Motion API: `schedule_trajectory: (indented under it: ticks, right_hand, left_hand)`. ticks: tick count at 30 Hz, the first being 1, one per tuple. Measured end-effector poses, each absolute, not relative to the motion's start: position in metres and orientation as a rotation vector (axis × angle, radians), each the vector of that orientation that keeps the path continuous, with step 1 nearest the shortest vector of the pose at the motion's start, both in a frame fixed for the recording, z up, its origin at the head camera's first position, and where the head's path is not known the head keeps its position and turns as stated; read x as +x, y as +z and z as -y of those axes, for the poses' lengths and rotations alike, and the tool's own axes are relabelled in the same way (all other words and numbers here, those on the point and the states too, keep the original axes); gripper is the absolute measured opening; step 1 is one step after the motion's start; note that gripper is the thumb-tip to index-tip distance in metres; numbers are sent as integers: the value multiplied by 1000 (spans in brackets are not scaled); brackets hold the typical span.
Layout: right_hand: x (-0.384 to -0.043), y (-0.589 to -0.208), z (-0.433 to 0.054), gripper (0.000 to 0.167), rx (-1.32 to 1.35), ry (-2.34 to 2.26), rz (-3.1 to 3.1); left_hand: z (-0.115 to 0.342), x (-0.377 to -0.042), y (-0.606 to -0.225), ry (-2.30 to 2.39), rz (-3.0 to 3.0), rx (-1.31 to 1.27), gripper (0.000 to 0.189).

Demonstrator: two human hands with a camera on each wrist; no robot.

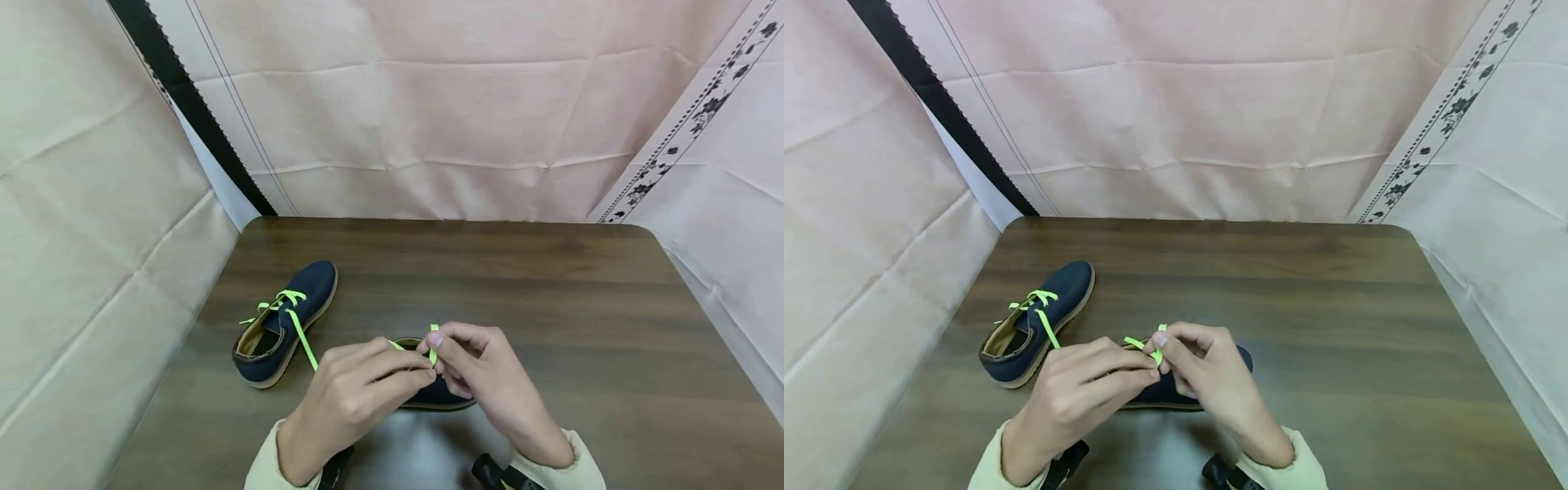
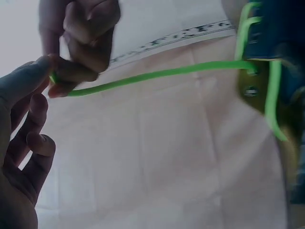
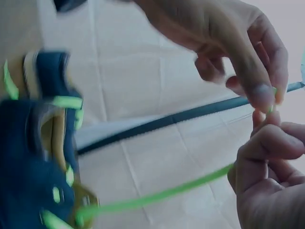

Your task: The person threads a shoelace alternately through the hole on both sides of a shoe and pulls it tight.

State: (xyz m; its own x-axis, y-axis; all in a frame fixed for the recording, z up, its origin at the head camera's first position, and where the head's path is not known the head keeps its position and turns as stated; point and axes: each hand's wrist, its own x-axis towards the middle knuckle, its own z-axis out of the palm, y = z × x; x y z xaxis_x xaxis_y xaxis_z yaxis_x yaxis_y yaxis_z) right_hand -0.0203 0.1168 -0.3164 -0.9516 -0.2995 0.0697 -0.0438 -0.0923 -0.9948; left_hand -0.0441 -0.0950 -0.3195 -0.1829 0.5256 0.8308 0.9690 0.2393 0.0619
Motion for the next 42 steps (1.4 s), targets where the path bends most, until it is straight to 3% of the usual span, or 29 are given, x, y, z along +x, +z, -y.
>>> schedule_trajectory:
  ticks: [8,17,27,35,42]
  right_hand:
    - [-27,-319,-134,13,-485,-1970,-2308]
    - [-41,-354,-137,12,-660,-1775,-2610]
    - [-62,-399,-126,8,-771,-1389,-2936]
    - [-63,-410,-121,7,-818,-1277,-2969]
    - [-67,-410,-125,9,-642,-1453,-2765]
  left_hand:
    - [83,-74,-368,-906,2624,-1000,25]
    - [69,-106,-366,-796,2684,-1047,10]
    - [65,-130,-367,-871,2922,-943,15]
    - [76,-101,-367,-806,2995,-603,40]
    - [87,-51,-380,-766,2877,-708,16]
